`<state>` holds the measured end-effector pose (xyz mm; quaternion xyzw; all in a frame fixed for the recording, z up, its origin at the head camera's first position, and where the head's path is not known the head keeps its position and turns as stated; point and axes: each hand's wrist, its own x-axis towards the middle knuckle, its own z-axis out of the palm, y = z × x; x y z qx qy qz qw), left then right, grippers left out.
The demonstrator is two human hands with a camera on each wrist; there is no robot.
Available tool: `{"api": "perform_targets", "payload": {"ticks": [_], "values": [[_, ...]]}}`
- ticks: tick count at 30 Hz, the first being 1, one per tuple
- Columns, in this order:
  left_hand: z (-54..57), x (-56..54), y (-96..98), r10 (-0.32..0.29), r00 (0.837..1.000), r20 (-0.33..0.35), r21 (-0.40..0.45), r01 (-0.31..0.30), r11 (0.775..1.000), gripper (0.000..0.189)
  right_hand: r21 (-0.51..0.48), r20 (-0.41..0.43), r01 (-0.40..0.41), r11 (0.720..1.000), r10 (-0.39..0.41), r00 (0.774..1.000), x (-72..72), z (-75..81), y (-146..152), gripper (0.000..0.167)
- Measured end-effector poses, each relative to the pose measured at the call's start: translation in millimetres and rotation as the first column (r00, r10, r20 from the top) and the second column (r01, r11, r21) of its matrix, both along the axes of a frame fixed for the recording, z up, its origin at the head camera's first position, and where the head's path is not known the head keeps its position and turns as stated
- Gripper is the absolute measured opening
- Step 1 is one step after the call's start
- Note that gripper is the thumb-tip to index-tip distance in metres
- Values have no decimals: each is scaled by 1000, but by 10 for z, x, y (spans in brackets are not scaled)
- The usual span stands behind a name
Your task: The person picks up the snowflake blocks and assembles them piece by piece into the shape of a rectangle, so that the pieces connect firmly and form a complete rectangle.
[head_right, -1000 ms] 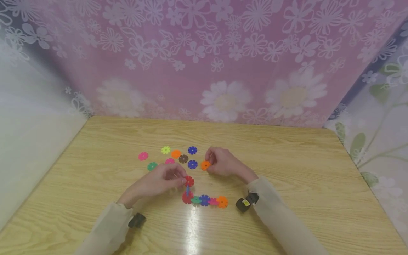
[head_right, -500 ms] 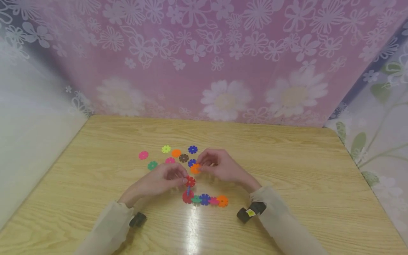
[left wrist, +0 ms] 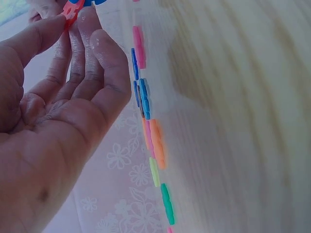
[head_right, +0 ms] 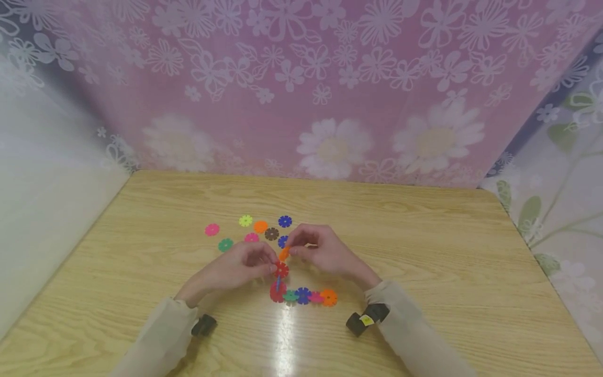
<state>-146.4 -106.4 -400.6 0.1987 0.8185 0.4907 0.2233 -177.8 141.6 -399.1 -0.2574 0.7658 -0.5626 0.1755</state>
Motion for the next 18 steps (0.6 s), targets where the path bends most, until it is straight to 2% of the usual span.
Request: {"api": "perform_targets", "payload": {"ticks": [4,18], "values": [[-7,-3,-1,2,1000,15,11,-2,1000,7,-10,13,0,1000,1,1000,-2,-14,-19,11],[-4,-12,7,25,999,23,24,-26,999,8,-70,-40,-38,997,35,999,18,-11,-77,14]]}}
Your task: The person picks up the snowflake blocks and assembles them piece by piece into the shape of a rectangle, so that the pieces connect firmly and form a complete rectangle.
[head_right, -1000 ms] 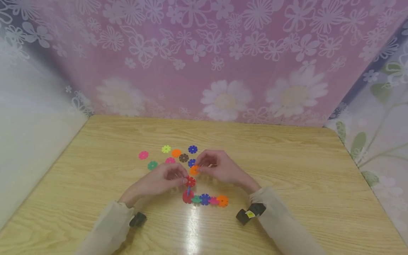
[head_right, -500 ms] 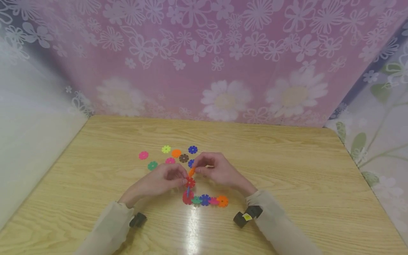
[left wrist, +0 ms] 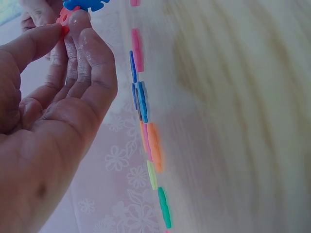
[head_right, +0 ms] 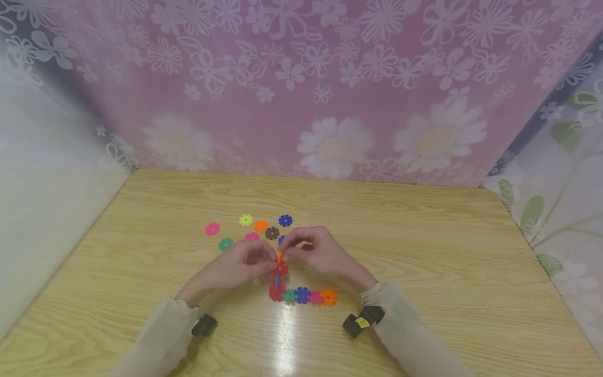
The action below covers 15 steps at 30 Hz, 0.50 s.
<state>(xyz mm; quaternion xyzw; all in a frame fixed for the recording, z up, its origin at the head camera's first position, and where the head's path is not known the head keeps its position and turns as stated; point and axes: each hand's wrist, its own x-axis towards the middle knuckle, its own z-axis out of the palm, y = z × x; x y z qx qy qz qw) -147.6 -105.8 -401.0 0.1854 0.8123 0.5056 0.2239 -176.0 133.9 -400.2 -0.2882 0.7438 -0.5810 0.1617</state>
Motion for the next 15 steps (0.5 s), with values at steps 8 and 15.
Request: {"api": "perform_targets", "payload": {"ticks": [8,15], "values": [[-3,0,4,-10,999,-30,16,10,1000,8,-23,-10,-11,1000,11,1000,35,5,-38,15],[-25,-4,3,-20,999,-28,28,21,999,8,-11,0,2,1000,-2,1000,49,-4,-49,17]]}}
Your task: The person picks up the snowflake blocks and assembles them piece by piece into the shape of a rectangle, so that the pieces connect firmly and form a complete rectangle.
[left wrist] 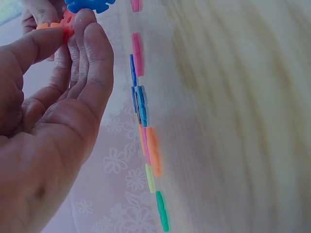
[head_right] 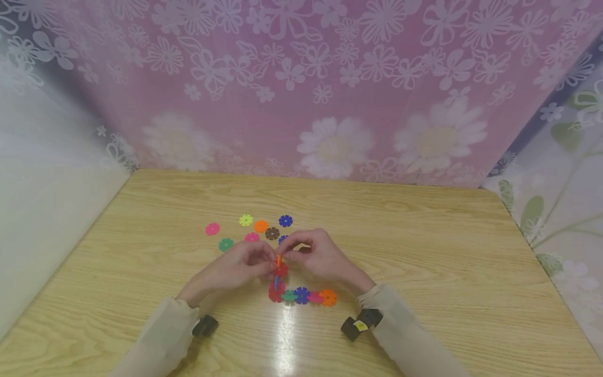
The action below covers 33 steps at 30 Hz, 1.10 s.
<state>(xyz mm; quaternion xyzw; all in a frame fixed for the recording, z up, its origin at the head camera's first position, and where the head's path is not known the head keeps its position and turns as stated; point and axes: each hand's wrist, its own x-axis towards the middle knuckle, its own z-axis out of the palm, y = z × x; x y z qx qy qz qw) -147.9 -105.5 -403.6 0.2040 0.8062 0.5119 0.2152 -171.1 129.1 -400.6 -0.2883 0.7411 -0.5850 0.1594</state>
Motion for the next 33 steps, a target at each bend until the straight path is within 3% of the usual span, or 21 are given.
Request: {"api": "perform_targets", "payload": {"ticks": [18,28,33], "values": [[-39,-9,-10,-3,997,78,2,3,1000,12,50,19,41,998,-42,999,11,-46,26,18],[-31,-6,3,24,999,46,-13,-23,1000,11,42,19,49,998,-50,999,16,-55,17,15],[-30,-1,2,10,999,38,-1,-9,1000,9,44,9,54,998,-54,998,25,-64,18,14]]}}
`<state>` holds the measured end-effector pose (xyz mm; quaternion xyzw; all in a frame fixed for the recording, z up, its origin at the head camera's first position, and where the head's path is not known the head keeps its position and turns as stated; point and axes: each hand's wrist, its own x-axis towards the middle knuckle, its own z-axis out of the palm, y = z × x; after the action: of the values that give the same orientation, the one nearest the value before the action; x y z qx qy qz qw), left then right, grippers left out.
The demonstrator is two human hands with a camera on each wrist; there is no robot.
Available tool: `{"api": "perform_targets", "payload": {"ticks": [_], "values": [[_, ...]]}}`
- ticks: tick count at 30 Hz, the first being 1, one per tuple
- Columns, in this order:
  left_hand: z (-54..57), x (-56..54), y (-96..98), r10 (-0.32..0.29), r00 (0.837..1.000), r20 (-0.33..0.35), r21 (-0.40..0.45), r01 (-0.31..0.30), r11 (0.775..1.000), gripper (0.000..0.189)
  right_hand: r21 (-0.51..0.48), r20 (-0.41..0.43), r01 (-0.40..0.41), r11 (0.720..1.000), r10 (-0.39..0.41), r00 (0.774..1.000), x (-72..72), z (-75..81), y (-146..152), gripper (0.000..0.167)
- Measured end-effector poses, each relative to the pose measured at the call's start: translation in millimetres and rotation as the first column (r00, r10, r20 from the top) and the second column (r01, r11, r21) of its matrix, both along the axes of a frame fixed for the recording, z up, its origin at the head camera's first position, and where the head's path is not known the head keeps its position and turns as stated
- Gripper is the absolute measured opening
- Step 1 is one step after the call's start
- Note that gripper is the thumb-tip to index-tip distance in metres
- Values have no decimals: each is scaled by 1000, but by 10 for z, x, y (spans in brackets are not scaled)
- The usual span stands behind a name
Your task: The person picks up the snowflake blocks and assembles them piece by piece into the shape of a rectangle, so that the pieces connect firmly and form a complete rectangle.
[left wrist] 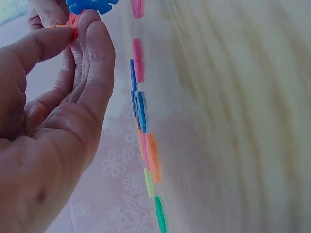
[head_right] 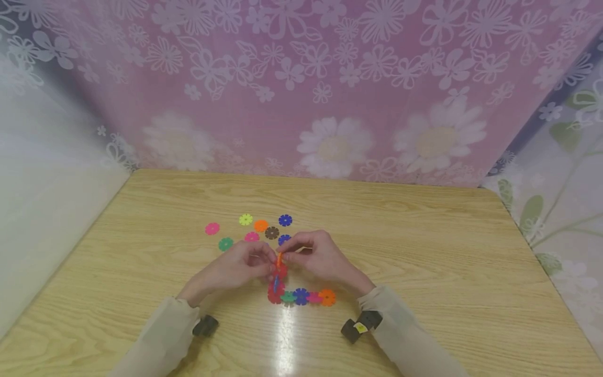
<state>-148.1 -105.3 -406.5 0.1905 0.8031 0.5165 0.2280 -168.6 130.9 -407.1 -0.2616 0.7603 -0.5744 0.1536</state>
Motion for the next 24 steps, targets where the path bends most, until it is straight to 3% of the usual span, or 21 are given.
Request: {"api": "perform_targets", "payload": {"ticks": [5,15,24], "values": [[-5,-3,-3,-18,1000,-3,5,18,1000,8,18,-3,2,1000,-2,1000,11,11,-5,13],[-2,5,-23,-44,995,91,25,42,999,15,18,4,-5,1000,5,1000,11,-30,-14,16],[1,7,-17,-70,989,131,16,68,998,14,47,25,3,999,-4,1000,12,-14,-33,16]]}}
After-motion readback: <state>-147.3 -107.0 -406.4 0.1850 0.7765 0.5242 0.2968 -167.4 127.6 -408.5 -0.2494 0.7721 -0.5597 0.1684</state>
